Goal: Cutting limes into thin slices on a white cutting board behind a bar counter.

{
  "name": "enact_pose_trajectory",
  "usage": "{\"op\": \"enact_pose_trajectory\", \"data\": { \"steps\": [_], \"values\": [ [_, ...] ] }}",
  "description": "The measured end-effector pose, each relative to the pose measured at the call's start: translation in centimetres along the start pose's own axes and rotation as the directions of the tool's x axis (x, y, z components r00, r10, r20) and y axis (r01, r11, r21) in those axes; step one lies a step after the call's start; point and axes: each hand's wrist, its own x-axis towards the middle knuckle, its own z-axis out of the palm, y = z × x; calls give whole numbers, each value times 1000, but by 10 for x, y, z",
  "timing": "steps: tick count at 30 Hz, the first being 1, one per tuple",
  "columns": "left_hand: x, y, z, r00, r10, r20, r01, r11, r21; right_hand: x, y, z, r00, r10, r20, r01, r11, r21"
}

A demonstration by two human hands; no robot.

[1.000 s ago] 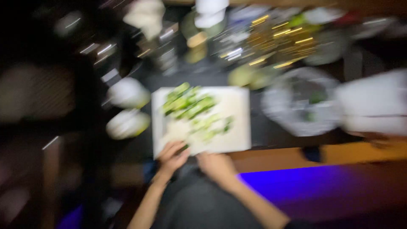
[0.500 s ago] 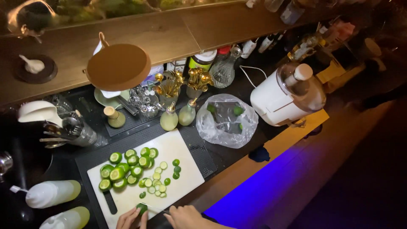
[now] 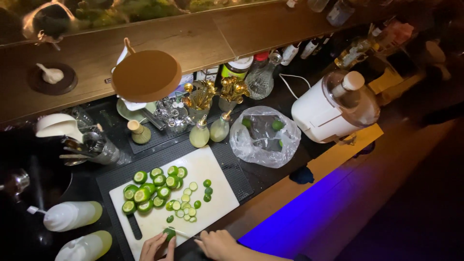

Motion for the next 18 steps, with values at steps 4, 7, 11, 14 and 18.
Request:
{"op": "enact_pose_trajectory", "data": {
  "steps": [4, 7, 11, 14, 18],
  "values": [
    [12, 32, -11, 999, -30, 20, 29, 998, 51, 2, -9, 6, 996, -25, -83, 25, 1000, -3],
    [24, 53, -12, 982, -169, 79, 164, 984, 71, -3, -7, -4, 1000, -2, -28, 3, 1000, 27],
    [36, 65, -14, 1000, 24, -12, -23, 999, 25, -17, 4, -18, 1000, 0, -5, 0, 1000, 0],
    [39, 63, -10, 997, 77, -6, -77, 994, 74, -20, 2, -44, 996, -82, 26, 85, 990, -112],
    [42, 75, -30, 992, 100, 79, -109, 987, 122, -7, -22, -38, 990, 48, -136, -24, 985, 169]
  ]
}}
